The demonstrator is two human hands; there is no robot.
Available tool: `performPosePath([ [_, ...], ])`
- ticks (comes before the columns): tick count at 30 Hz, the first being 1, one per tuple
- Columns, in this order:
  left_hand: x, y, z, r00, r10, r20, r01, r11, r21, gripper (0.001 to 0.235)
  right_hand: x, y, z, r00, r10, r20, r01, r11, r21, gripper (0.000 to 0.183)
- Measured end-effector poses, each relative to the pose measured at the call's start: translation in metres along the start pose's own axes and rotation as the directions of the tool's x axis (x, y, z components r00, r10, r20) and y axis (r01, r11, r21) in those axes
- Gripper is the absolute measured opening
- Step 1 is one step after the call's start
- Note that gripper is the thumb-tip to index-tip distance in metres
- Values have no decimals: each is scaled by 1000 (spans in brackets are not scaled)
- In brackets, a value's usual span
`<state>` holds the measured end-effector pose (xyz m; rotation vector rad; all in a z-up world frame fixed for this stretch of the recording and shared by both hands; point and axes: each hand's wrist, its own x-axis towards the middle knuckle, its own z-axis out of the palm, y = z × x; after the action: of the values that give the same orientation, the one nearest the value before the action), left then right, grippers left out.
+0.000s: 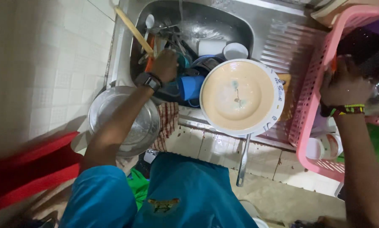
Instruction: Washing dishes and utensils in a kitchen sink and placing them in a drying rack
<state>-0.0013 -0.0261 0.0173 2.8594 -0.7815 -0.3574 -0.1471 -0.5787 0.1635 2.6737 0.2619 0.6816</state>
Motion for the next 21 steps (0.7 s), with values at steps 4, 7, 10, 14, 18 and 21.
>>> performPosePath([
  [4, -6, 42, -26, 994, 87, -72, -104, 959, -265, 38, 4, -15, -58, 998, 48, -39, -50, 998, -32, 50],
  [7, 21, 31, -3, 995, 69, -67, -84, 963, -257, 33, -1, -38, -85, 993, 112, -25, -99, 948, 302, 40],
  [10, 75, 15, 37, 990, 48, -133, -73, 979, -192, 26, -2, -80, -108, 977, 186, 105, -211, 772, 600, 37],
  [14, 140, 26, 46, 996, 73, 49, -57, 960, -274, 62, 13, -123, -133, 934, 207, 289, -355, 605, 713, 39],
  [18, 217, -11, 176, 742, 407, -532, -591, 771, -235, 65, 36, -145, -169, 881, 339, 330, -458, 435, 775, 35],
  [21, 234, -16, 158, 804, 508, -311, -595, 701, -394, 93, 36, -158, -178, 849, 378, 370, -506, 377, 776, 35],
])
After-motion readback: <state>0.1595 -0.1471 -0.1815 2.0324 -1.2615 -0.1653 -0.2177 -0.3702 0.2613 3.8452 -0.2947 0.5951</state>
